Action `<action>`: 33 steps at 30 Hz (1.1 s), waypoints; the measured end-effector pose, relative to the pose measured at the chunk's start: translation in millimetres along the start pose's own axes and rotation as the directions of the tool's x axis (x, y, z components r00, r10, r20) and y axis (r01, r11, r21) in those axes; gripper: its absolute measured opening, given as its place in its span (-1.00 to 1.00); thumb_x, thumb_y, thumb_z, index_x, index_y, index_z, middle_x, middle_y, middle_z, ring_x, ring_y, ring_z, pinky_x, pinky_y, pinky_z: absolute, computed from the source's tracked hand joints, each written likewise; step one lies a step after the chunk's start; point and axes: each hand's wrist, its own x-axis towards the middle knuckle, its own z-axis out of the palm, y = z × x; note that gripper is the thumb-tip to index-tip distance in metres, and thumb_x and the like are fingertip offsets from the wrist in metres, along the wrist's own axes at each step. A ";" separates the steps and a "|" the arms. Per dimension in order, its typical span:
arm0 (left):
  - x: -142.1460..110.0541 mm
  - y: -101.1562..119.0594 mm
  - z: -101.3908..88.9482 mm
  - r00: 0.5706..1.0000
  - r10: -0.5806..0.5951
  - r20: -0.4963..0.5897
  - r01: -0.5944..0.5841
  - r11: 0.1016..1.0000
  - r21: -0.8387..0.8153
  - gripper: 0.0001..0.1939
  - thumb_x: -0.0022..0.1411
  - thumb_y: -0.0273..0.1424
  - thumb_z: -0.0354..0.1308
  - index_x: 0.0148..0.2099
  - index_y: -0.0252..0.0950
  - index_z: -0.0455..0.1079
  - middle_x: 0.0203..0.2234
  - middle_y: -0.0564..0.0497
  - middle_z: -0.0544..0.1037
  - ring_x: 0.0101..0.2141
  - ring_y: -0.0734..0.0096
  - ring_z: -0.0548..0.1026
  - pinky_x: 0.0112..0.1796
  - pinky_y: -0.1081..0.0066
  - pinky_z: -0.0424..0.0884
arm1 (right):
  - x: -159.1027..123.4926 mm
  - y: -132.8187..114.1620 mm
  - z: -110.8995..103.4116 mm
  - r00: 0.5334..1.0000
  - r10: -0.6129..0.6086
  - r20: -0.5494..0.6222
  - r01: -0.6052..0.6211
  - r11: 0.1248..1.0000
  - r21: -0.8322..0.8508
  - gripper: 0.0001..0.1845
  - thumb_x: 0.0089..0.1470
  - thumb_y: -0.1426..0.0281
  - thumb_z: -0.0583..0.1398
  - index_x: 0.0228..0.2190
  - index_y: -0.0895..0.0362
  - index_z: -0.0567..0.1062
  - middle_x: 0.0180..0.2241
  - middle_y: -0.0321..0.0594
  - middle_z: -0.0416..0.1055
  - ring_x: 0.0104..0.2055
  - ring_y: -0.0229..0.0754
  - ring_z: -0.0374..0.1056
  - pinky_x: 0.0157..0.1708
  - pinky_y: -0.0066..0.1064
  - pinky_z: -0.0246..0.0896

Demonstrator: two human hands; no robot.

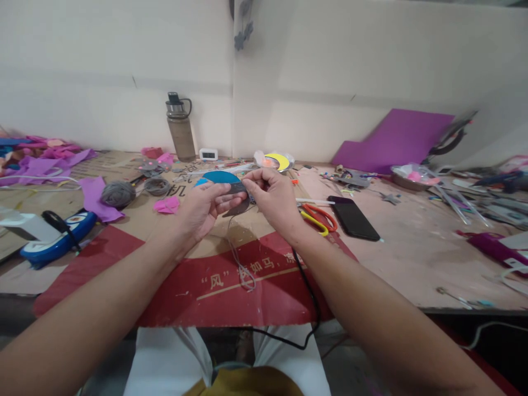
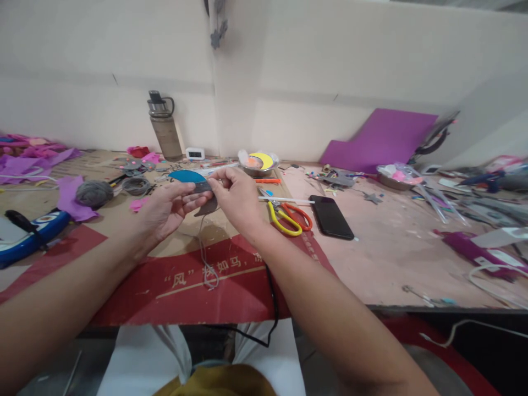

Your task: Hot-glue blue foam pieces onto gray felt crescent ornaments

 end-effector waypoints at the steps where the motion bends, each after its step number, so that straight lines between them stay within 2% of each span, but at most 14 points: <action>1: 0.4 0.0 -0.3 1.000 -0.002 0.000 0.002 1.000 0.007 -0.97 0.09 -0.55 0.22 -0.37 -0.40 0.50 -0.38 -0.09 0.63 -0.40 0.39 0.61 -0.27 0.44 0.57 | -1.3 -0.6 0.0 0.999 -0.043 -0.017 0.043 0.998 -0.039 -0.90 0.08 0.36 0.20 -0.41 0.13 0.48 -0.45 -0.29 0.38 -0.44 -0.29 0.16 -0.38 -0.38 0.09; 4: 2.1 -0.8 -0.9 1.000 -0.001 -0.017 0.001 1.000 0.005 -0.96 0.11 -0.54 0.24 -0.34 -0.40 0.51 -0.38 -0.09 0.63 -0.41 0.41 0.61 -0.29 0.46 0.57 | -5.6 -2.1 0.7 0.983 -0.180 -0.035 0.174 0.975 -0.142 -0.92 0.10 0.39 0.19 -0.41 0.12 0.47 -0.40 -0.25 0.39 -0.39 -0.27 0.19 -0.33 -0.36 0.11; 7: 3.1 -1.5 -0.6 0.999 -0.005 -0.042 0.004 1.000 -0.015 -0.97 0.12 -0.56 0.24 -0.38 -0.40 0.49 -0.42 -0.08 0.62 -0.44 0.45 0.60 -0.32 0.51 0.56 | -7.8 -1.6 1.7 0.975 -0.220 -0.028 0.213 0.965 -0.151 -0.91 0.12 0.41 0.18 -0.42 0.12 0.47 -0.42 -0.26 0.37 -0.38 -0.26 0.20 -0.32 -0.35 0.11; 16: 3.7 -4.2 -1.3 1.000 -0.020 -0.024 0.019 0.999 -0.037 -0.96 0.14 -0.57 0.24 -0.38 -0.43 0.48 -0.44 -0.07 0.61 -0.45 0.45 0.60 -0.36 0.54 0.57 | -4.1 4.2 1.2 0.995 -0.096 -0.035 0.095 0.994 -0.048 -0.87 0.13 0.35 0.18 -0.41 0.13 0.47 -0.42 -0.27 0.39 -0.40 -0.28 0.19 -0.32 -0.38 0.12; 22: 5.0 -5.9 -1.8 0.999 -0.018 -0.029 0.017 1.000 -0.025 -0.95 0.15 -0.58 0.23 -0.38 -0.42 0.47 -0.45 -0.07 0.60 -0.45 0.47 0.60 -0.36 0.55 0.57 | -3.1 2.5 1.5 0.997 -0.066 -0.036 0.065 0.998 -0.022 -0.86 0.12 0.35 0.18 -0.44 0.13 0.46 -0.46 -0.30 0.36 -0.43 -0.30 0.16 -0.35 -0.38 0.10; 28: 4.6 -4.8 -1.4 0.999 -0.015 -0.042 0.015 1.000 -0.002 -0.95 0.12 -0.57 0.24 -0.39 -0.41 0.44 -0.47 -0.07 0.60 -0.49 0.47 0.59 -0.36 0.52 0.56 | -1.3 1.5 2.2 1.000 0.014 0.009 -0.015 0.999 0.035 -0.85 0.08 0.31 0.20 -0.46 0.13 0.46 -0.51 -0.33 0.33 -0.47 -0.32 0.13 -0.42 -0.41 0.06; 33: 5.4 -5.9 -3.4 1.000 -0.016 -0.011 0.016 1.000 0.009 -0.97 0.10 -0.54 0.24 -0.39 -0.41 0.46 -0.51 -0.07 0.60 -0.51 0.45 0.58 -0.42 0.53 0.54 | 0.7 0.7 2.7 0.992 0.099 0.083 -0.109 0.986 0.126 -0.82 0.06 0.29 0.20 -0.47 0.15 0.48 -0.58 -0.38 0.26 -0.52 -0.36 0.08 -0.48 -0.43 -0.01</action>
